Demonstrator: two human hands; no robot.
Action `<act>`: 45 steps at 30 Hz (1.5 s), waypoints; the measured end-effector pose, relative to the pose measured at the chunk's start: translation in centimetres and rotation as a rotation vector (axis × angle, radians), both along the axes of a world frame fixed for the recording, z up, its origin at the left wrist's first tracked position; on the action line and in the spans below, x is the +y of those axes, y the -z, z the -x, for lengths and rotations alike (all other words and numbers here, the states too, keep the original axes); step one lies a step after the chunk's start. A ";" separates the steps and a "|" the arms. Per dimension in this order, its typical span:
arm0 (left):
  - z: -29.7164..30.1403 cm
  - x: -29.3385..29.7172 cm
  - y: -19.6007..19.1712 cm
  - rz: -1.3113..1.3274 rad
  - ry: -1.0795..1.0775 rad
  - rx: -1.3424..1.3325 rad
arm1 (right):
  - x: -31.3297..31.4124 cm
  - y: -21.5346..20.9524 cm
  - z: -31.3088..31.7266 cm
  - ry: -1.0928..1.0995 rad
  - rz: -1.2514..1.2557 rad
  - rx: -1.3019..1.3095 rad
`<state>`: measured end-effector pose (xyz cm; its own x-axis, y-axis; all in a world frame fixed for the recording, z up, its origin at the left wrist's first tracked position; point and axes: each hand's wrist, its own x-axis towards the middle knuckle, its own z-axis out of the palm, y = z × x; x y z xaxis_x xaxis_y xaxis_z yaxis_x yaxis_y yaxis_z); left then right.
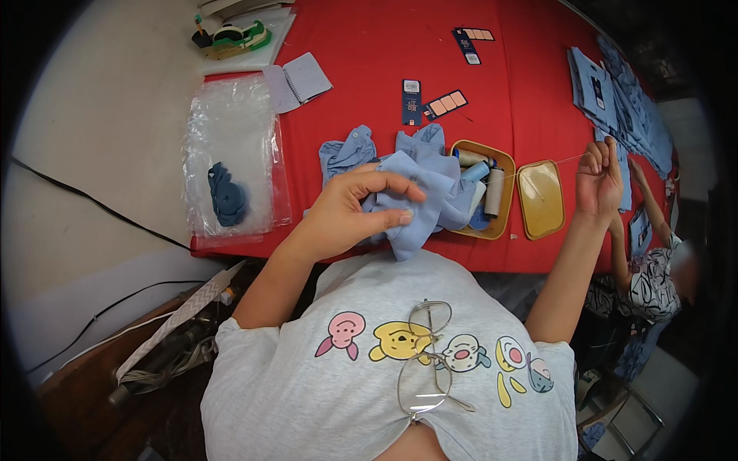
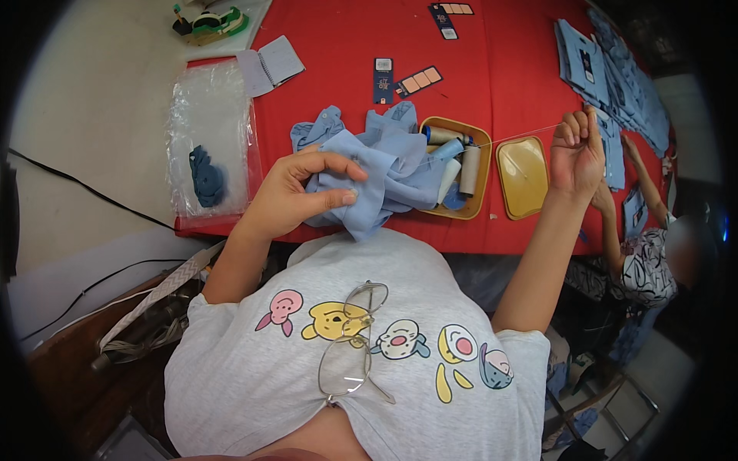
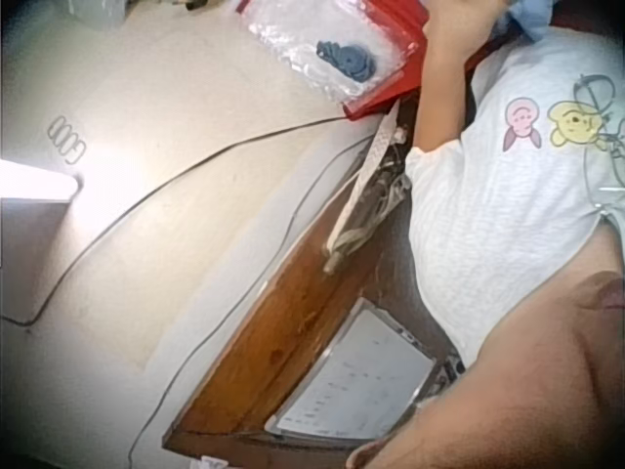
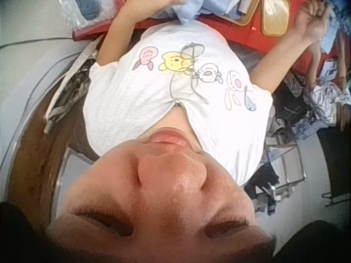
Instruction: The person sews a button onto a light blue shirt using a needle and thread taken from a small yellow box. They then place the folded shirt into a clear plastic bag on a red surface.
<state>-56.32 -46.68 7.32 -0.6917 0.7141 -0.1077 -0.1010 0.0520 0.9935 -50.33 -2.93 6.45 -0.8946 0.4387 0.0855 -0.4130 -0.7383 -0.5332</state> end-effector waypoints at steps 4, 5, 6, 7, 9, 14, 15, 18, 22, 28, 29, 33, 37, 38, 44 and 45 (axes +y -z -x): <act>-0.1 0.7 -0.3 -0.012 -0.009 0.015 | -2.1 0.0 2.5 0.201 -0.152 -0.122; -0.1 0.8 -0.4 -0.015 0.000 0.048 | -4.1 -0.3 3.7 0.261 -0.225 -0.176; 0.0 0.8 -0.6 -0.018 0.010 0.081 | -6.4 -0.9 4.6 0.185 -0.352 -0.223; 0.1 1.0 -0.8 -0.024 0.026 0.115 | -8.8 -1.3 5.3 0.113 -0.480 -0.270; 0.2 1.5 -1.8 -0.017 0.061 0.156 | -12.7 -0.3 6.5 -0.184 -0.700 -0.250; 0.1 2.9 -2.8 0.012 0.208 0.112 | -19.7 3.1 8.4 -0.780 -0.735 -0.326; 0.1 3.0 -2.9 0.019 0.226 0.101 | -20.1 3.5 8.4 -0.896 -0.729 -0.327; 0.5 3.0 -3.3 0.053 0.258 0.122 | -18.9 3.6 7.8 -1.157 -0.827 -0.318; 0.7 2.5 -3.7 0.110 0.247 0.058 | -17.4 1.8 5.8 -1.254 -0.902 -0.393; 0.8 2.7 -2.8 0.092 0.238 0.073 | -16.8 1.8 4.1 -1.124 -0.961 -0.408; 0.8 2.7 -2.6 0.091 0.238 0.081 | -16.8 1.8 3.9 -1.105 -0.957 -0.387; 1.1 2.7 -2.7 0.108 0.257 0.107 | -16.9 1.5 3.2 -1.046 -0.892 -0.388; 1.2 2.7 -2.7 0.105 0.273 0.123 | -16.8 1.8 3.0 -1.045 -0.808 -0.408; 1.2 2.6 -2.6 0.105 0.271 0.111 | -16.9 1.9 3.0 -1.046 -0.797 -0.412; 1.1 2.5 -2.4 0.098 0.271 0.026 | -16.7 2.4 2.6 -1.043 -0.714 -0.420; 1.1 2.4 -2.4 0.103 0.272 0.017 | -16.7 2.6 2.5 -1.041 -0.705 -0.423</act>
